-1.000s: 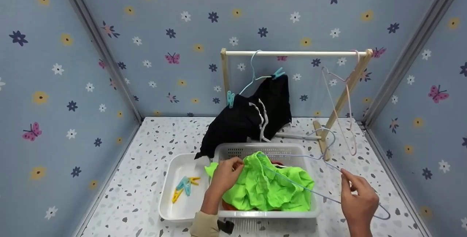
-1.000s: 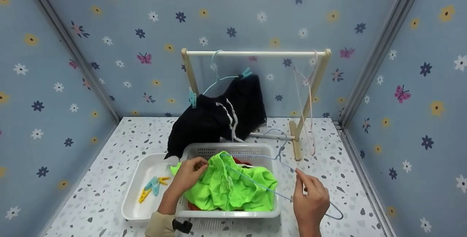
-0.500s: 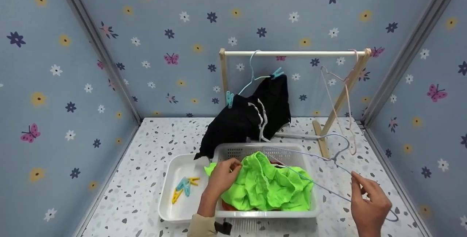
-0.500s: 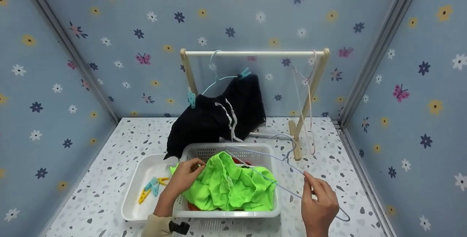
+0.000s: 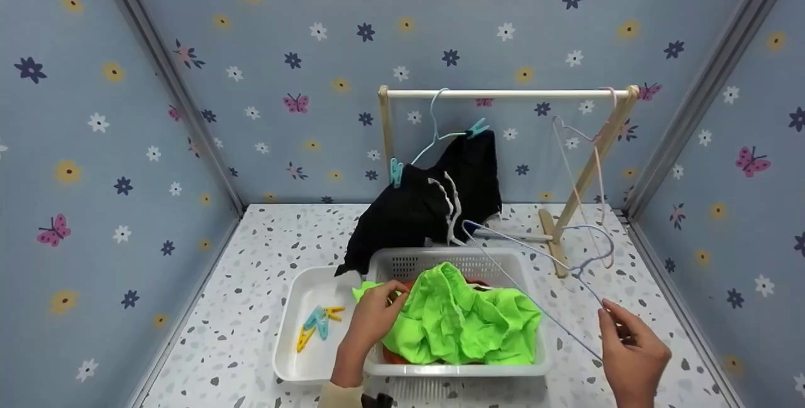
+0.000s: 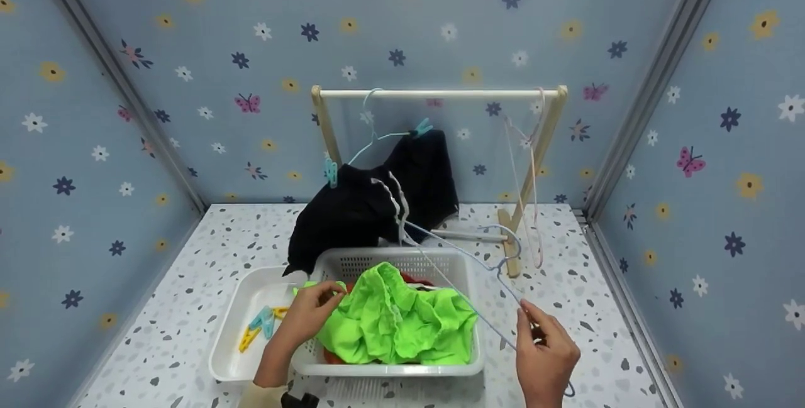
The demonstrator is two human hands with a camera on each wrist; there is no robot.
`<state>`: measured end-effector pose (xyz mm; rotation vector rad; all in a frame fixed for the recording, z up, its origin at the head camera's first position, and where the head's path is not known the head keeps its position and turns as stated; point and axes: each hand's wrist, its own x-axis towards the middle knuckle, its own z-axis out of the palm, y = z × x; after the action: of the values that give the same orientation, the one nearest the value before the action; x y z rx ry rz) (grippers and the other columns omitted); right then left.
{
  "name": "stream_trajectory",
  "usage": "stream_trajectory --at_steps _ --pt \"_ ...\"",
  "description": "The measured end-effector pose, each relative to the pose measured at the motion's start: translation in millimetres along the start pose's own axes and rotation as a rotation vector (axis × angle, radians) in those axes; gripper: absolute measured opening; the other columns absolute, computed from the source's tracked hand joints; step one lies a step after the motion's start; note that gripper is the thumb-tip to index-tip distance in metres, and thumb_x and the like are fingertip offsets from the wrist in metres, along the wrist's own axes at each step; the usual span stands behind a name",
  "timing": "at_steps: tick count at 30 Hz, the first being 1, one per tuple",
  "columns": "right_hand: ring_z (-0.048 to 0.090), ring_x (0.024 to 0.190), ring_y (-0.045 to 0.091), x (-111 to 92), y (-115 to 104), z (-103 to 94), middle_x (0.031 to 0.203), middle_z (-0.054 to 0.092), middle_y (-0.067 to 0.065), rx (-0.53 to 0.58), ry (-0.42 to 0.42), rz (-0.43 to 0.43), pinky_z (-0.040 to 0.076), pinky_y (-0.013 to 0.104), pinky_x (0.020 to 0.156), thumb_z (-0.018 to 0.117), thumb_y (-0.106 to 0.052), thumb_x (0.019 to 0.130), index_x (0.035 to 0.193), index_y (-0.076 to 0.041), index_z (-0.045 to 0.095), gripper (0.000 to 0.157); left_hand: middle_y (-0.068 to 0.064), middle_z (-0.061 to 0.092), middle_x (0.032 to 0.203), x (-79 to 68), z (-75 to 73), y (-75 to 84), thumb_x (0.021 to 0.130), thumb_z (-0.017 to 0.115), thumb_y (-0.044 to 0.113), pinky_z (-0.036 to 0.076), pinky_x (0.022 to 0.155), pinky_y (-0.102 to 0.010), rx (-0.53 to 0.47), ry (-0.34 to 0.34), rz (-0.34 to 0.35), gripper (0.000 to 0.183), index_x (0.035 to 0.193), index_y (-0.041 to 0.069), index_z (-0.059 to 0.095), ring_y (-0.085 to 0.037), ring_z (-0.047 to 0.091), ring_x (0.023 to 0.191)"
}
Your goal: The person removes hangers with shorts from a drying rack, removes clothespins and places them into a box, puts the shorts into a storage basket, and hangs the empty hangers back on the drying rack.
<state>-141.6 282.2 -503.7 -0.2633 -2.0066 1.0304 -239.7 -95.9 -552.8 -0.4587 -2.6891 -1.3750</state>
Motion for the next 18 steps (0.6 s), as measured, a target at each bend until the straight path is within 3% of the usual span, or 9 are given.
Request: stream_trajectory --at_steps 5,10,14,18 --pt "0.057 0.057 0.008 -6 -12 0.7 0.080 0.068 0.002 0.113 -0.103 0.251 0.042 0.016 0.050 0.066 0.006 0.087 0.101 0.001 0.068 0.015 0.001 0.064 0.079 -1.2 -18.6 14.0 0.098 0.060 0.022 0.046 0.055 -0.029 0.012 0.032 0.017 0.011 0.101 0.017 0.070 -0.008 0.054 0.061" --pt "0.055 0.057 0.012 -15 -26 2.0 0.081 0.069 0.000 0.336 -0.168 0.462 0.040 0.020 0.044 0.057 0.017 0.085 0.101 0.008 0.060 0.018 0.006 0.063 0.082 9.5 -47.2 37.6 0.098 0.061 0.020 0.049 0.061 -0.028 0.016 0.136 0.134 0.009 0.099 0.018 0.070 -0.007 0.057 0.068" --pt "0.052 0.058 0.013 -20 -34 4.4 0.087 0.068 0.004 0.447 -0.226 0.530 0.038 0.023 0.042 0.052 0.020 0.085 0.106 0.008 0.058 0.026 0.006 0.063 0.085 25.9 -72.2 54.6 0.097 0.062 0.016 0.048 0.060 -0.028 -0.032 0.243 0.227 0.008 0.099 0.014 0.070 -0.008 0.057 0.068" --pt "0.050 0.061 0.014 -24 -38 6.6 0.096 0.067 0.009 0.545 -0.240 0.535 0.042 0.025 0.047 0.051 0.022 0.086 0.112 0.009 0.058 0.030 0.004 0.062 0.089 49.4 -94.6 70.4 0.097 0.061 0.013 0.048 0.061 -0.029 -0.047 0.339 0.270 0.010 0.099 0.008 0.070 -0.010 0.057 0.072"
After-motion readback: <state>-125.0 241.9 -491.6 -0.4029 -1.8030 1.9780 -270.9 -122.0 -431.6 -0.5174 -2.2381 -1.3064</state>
